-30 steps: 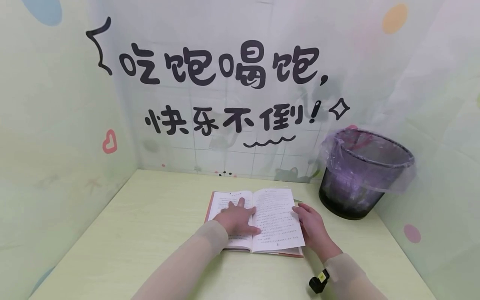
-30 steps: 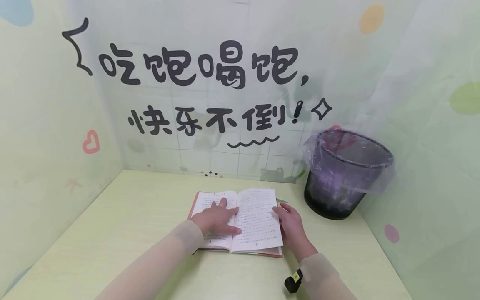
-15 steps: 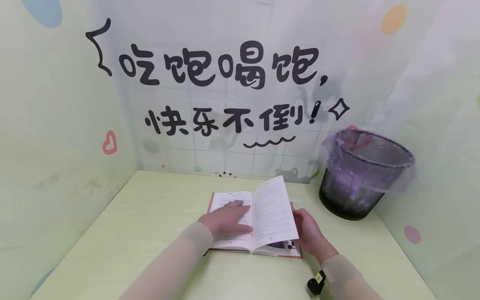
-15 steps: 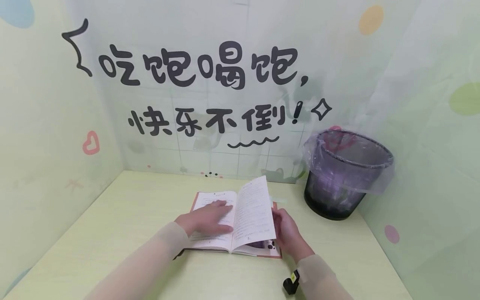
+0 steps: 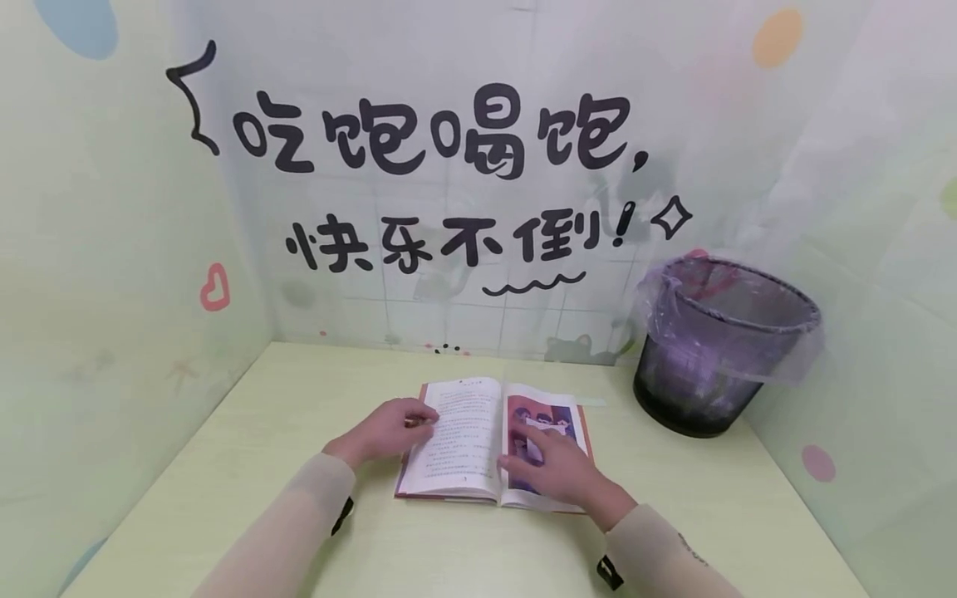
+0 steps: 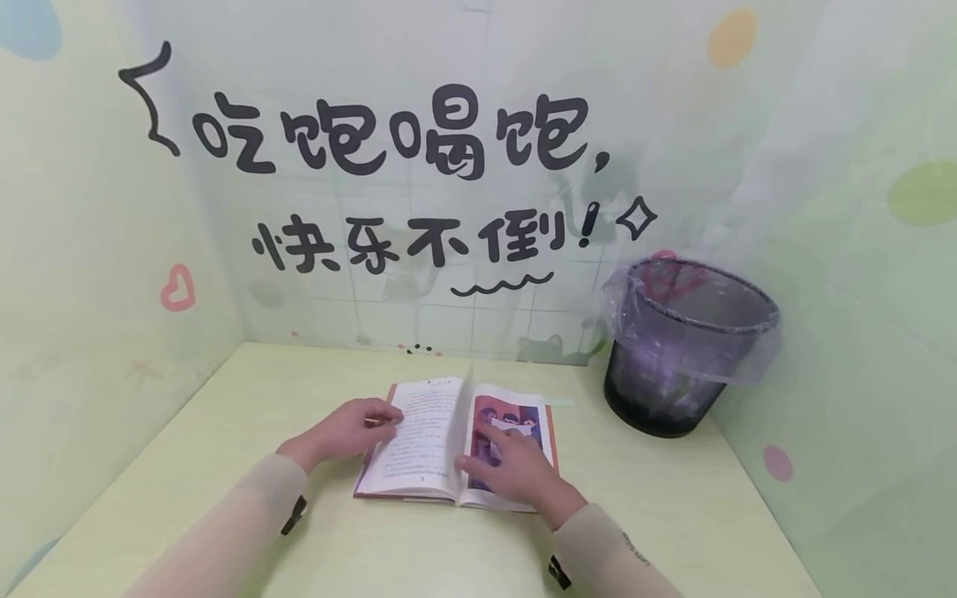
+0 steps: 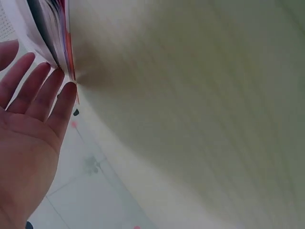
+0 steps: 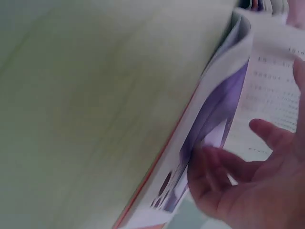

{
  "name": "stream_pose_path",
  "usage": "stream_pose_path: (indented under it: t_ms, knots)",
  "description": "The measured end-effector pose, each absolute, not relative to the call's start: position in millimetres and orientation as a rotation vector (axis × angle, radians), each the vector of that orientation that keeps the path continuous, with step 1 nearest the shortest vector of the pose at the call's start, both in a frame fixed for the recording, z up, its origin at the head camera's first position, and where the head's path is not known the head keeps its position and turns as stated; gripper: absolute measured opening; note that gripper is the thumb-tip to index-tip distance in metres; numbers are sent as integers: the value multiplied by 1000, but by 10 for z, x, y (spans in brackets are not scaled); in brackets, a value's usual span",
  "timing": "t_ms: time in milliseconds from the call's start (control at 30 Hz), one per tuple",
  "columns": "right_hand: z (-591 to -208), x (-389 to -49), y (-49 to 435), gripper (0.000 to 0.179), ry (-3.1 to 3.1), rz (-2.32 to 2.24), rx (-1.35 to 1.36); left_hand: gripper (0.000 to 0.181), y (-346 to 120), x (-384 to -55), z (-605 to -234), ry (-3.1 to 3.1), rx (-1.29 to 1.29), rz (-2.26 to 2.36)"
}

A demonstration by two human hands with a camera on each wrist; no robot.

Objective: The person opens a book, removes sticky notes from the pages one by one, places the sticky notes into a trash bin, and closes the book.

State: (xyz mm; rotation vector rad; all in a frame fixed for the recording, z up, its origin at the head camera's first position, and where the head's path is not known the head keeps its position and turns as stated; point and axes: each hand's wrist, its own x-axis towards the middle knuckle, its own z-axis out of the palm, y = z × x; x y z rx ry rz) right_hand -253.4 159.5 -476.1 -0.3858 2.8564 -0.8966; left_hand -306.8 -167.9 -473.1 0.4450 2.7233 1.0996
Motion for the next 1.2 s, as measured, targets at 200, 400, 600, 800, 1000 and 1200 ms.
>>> stream_pose_path:
  t_ms: [200, 400, 600, 800, 1000, 1200]
  knots:
    - [-4748, -2456, 1438, 83, 2906, -541, -483, 31, -1817, -3122, -4661, 2778, 479, 1115]
    - [-4659, -2447, 1327, 82, 2895, -417, -532, 37, -1936, -3201, -4503, 2900, 521, 1097]
    - [-4620, -2442, 1201, 87, 2895, -280, -532, 42, -1764, -3258, -4323, 2934, 523, 1077]
    - [-4641, -2415, 1183, 86, 2930, -246, -498, 48, -1235, -3171, -4243, 2813, 714, 878]
    - [-4668, -2408, 1255, 86, 2921, -308, -547, 51, -788, -3094, -4370, 2698, 801, 690]
    - [-4648, -2431, 1434, 98, 2790, -492, -541, 53, -615, -3076, -4490, 2735, 759, 567]
